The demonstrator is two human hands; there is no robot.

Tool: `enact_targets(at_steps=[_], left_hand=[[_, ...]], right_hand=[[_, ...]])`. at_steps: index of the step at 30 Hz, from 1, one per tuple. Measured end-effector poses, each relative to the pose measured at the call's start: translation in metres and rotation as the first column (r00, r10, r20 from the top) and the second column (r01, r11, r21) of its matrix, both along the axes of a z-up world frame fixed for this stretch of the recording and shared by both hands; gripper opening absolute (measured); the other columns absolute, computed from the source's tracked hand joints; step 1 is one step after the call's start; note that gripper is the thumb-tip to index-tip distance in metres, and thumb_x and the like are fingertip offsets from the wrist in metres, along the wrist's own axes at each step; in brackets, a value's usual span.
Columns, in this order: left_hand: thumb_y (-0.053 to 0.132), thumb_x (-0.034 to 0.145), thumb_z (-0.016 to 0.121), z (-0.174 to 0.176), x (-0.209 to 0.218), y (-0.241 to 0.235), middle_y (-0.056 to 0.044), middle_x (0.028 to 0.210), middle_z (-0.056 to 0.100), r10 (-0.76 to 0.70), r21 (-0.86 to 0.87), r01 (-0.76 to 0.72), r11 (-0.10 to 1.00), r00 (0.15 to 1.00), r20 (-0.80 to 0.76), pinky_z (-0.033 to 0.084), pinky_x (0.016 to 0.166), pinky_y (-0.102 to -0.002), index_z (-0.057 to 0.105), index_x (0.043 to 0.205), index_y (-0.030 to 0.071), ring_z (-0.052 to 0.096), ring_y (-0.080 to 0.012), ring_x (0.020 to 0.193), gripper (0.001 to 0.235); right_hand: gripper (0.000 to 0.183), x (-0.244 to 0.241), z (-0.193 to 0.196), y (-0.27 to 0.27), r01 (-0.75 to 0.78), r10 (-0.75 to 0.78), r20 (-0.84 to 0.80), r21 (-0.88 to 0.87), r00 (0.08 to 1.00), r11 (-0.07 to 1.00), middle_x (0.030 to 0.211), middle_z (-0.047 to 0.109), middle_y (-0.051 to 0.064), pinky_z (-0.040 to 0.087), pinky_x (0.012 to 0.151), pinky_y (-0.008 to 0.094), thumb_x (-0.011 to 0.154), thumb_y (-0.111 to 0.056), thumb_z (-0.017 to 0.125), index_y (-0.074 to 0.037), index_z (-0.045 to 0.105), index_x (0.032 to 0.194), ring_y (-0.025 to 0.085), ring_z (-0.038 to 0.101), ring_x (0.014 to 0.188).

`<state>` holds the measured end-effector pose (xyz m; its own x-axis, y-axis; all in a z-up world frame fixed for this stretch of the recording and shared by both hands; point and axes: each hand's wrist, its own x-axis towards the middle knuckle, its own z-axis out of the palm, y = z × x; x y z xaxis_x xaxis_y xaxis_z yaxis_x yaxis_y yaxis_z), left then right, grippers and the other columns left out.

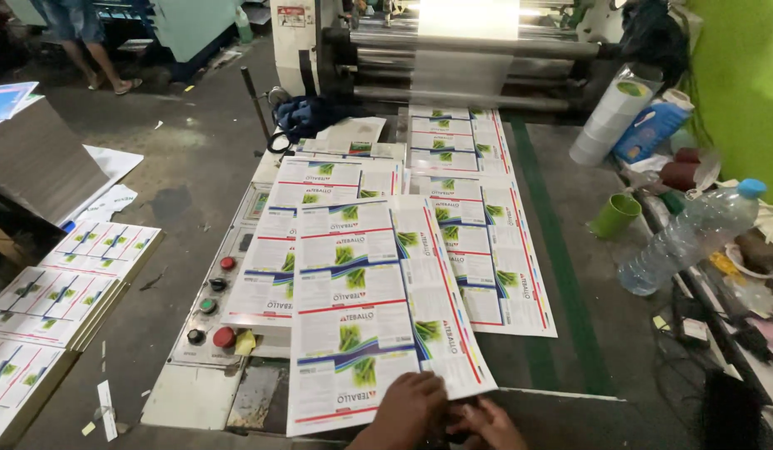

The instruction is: Collecting and organizing stacks of printed sheets from a machine output.

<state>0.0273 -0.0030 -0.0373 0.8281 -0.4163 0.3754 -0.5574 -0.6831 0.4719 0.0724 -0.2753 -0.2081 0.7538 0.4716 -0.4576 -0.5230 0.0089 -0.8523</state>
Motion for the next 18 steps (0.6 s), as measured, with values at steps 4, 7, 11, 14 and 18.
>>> enact_targets(at_steps=[4,7,11,14,18], left_hand=[[0.024,0.085,0.074,-0.001,-0.003,-0.004,-0.018,0.118,0.069,-0.138,-0.006,0.138,0.99,0.988,0.068,0.047,0.096,-0.052,0.07,0.101,0.004,0.064,-0.037,0.117,0.026],[0.023,0.083,0.077,0.009,0.015,0.027,-0.019,0.121,0.07,-0.039,-0.035,0.041,0.999,0.996,0.08,0.047,0.098,-0.052,0.073,0.106,0.003,0.064,-0.0372,0.117,0.031],[0.018,0.085,0.071,-0.02,0.058,0.097,-0.015,0.123,0.076,0.207,-0.014,-0.207,0.978,0.977,0.058,0.052,0.096,-0.049,0.075,0.108,0.005,0.066,-0.0363,0.119,0.026],[0.024,0.089,0.069,-0.022,0.077,0.134,-0.012,0.134,0.071,0.344,0.139,-0.334,0.932,0.937,-0.055,0.05,0.103,-0.049,0.075,0.111,0.009,0.062,-0.0338,0.128,0.028],[0.051,0.078,0.078,0.003,0.071,0.15,-0.026,0.144,0.055,0.387,0.243,-0.403,0.882,0.915,0.113,0.041,0.105,-0.057,0.063,0.13,0.0,0.049,-0.0428,0.137,0.074]], right_hand=[[0.055,0.004,-0.005,0.004,0.243,-0.234,-0.101,0.087,0.967,0.966,0.102,0.072,0.016,0.059,0.055,0.042,0.092,-0.022,0.067,-0.015,0.051,0.143,0.025,0.069,0.071],[0.054,0.002,0.009,-0.017,0.387,-0.385,-0.049,0.031,0.922,0.922,0.099,0.074,0.019,0.056,0.052,0.043,0.091,-0.016,0.067,-0.007,0.053,0.142,0.026,0.07,0.069],[0.049,-0.001,-0.007,-0.07,0.541,-0.556,-0.091,-0.145,0.826,0.828,0.1,0.073,0.021,0.056,0.056,0.041,0.097,-0.015,0.064,0.004,0.055,0.142,0.03,0.071,0.076],[0.054,-0.012,-0.011,-0.108,0.589,-0.595,-0.006,-0.137,0.804,0.797,0.105,0.071,0.018,0.055,0.055,0.042,0.096,-0.011,0.06,-0.011,0.049,0.149,0.027,0.067,0.078],[0.056,-0.028,0.0,-0.147,0.653,-0.664,-0.023,-0.16,0.747,0.74,0.115,0.07,0.019,0.056,0.059,0.044,0.096,-0.007,0.057,-0.01,0.044,0.15,0.028,0.07,0.085]])
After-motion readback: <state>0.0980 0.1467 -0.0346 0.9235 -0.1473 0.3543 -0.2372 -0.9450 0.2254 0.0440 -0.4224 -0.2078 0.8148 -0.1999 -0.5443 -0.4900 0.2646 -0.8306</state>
